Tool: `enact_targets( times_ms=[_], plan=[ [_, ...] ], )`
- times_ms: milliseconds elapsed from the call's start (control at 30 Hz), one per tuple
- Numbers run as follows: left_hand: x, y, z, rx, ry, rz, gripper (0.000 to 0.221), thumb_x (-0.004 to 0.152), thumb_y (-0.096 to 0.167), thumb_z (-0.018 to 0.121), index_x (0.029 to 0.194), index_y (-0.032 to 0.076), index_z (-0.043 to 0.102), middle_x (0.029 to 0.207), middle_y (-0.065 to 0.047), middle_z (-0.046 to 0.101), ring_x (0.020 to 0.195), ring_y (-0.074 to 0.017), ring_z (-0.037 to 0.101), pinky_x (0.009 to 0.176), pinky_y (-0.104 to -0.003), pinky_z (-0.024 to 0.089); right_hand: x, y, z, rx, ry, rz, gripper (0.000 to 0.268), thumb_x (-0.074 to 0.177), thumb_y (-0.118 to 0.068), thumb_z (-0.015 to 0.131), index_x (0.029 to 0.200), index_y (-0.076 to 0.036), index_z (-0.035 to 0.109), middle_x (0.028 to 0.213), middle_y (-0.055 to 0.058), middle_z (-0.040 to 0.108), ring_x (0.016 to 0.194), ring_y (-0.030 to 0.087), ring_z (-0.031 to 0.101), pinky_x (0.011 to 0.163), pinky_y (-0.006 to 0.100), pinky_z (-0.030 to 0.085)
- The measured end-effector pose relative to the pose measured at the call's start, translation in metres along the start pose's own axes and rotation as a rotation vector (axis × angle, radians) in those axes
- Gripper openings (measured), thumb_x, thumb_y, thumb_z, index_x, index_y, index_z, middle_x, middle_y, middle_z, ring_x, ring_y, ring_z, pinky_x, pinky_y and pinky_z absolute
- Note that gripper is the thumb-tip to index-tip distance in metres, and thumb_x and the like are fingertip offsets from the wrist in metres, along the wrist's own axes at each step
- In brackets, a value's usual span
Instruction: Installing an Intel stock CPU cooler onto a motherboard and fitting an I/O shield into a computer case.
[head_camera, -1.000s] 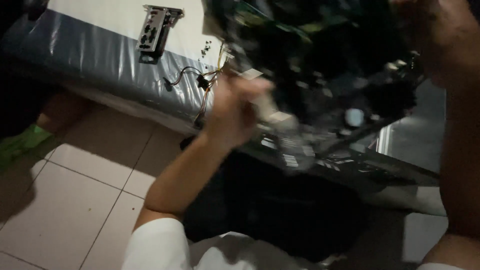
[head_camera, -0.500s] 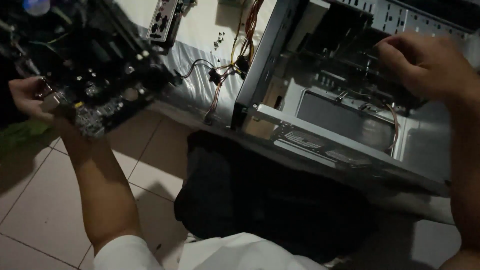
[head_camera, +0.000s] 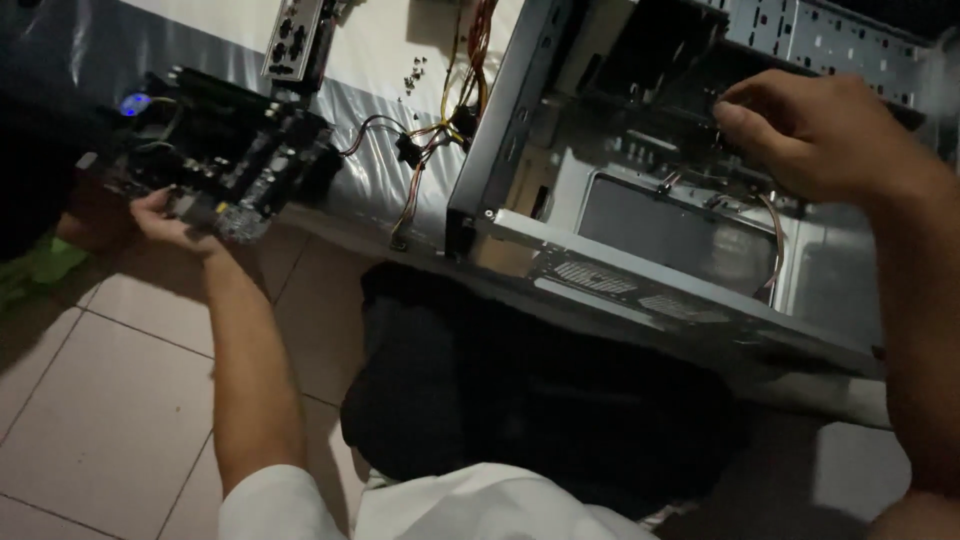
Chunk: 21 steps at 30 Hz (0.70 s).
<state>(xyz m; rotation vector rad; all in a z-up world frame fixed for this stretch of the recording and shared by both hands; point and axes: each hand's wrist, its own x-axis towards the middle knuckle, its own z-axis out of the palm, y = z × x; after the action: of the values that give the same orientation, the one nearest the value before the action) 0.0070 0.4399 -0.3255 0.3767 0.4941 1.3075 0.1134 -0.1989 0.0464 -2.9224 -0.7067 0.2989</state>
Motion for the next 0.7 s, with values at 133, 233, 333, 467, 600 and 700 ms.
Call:
enact_targets(
  times_ms=[133, 233, 333, 467, 600, 700],
  plan=[
    [-0.052, -0.018, 0.002, 0.036, -0.05, -0.074, 0.018, 0.075, 0.021, 0.056, 0.062, 0.019, 0.042, 0.07, -0.001, 0.046, 0.073, -0.0214, 0.049, 0.075, -0.041, 0.044, -0.001, 0.002, -0.001, 0.008, 0.021, -0.02, 0.043, 0.111, -0.034, 0.051, 0.137, -0.003, 0.064, 0.114, 0.02, 0.074, 0.101, 0.036, 0.07, 0.082, 0.05, 0.054],
    [-0.16, 0.009, 0.065, 0.017, -0.04, -0.184, 0.007, 0.073, 0.015, 0.054, 0.069, 0.016, 0.048, 0.076, -0.003, 0.051, 0.077, -0.0231, 0.053, 0.074, -0.04, 0.047, 0.001, 0.01, 0.001, -0.016, 0.026, -0.071, 0.044, 0.11, -0.035, 0.051, 0.137, -0.003, 0.065, 0.115, 0.019, 0.074, 0.102, 0.036, 0.07, 0.082, 0.049, 0.054],
    [-0.222, 0.01, 0.078, -0.079, 0.039, -0.408, 0.011, 0.068, 0.013, 0.055, 0.079, 0.013, 0.058, 0.083, -0.007, 0.061, 0.082, -0.0287, 0.061, 0.074, -0.041, 0.052, -0.002, 0.005, -0.001, -0.04, 0.016, -0.107, 0.048, 0.11, -0.038, 0.049, 0.137, -0.002, 0.063, 0.117, 0.019, 0.073, 0.103, 0.036, 0.07, 0.082, 0.049, 0.053],
    [-0.256, -0.002, 0.094, -0.072, 0.067, -0.498, 0.029, 0.069, 0.018, 0.058, 0.094, 0.006, 0.065, 0.092, -0.011, 0.065, 0.087, -0.0313, 0.065, 0.076, -0.041, 0.055, -0.006, 0.001, -0.004, 0.022, 0.024, -0.112, 0.041, 0.108, -0.034, 0.055, 0.13, -0.002, 0.065, 0.112, 0.018, 0.074, 0.099, 0.034, 0.071, 0.081, 0.047, 0.054],
    [-0.248, -0.002, 0.088, 0.297, -0.015, -0.421, 0.01, 0.072, 0.017, 0.059, 0.075, 0.011, 0.051, 0.075, -0.005, 0.052, 0.068, -0.0234, 0.057, 0.054, -0.037, 0.045, -0.008, -0.006, -0.009, 0.041, 0.014, -0.084, 0.048, 0.107, -0.037, 0.052, 0.137, 0.0, 0.062, 0.123, 0.021, 0.07, 0.11, 0.038, 0.067, 0.085, 0.052, 0.053],
    [-0.232, 0.004, 0.081, 0.459, -0.06, -0.422, 0.027, 0.078, 0.014, 0.071, 0.093, 0.009, 0.05, 0.084, -0.006, 0.056, 0.079, -0.0181, 0.063, 0.067, -0.034, 0.052, -0.011, 0.0, -0.014, 0.02, 0.039, -0.083, 0.046, 0.109, -0.038, 0.051, 0.134, -0.001, 0.061, 0.121, 0.021, 0.071, 0.107, 0.04, 0.068, 0.084, 0.053, 0.052]
  ],
)
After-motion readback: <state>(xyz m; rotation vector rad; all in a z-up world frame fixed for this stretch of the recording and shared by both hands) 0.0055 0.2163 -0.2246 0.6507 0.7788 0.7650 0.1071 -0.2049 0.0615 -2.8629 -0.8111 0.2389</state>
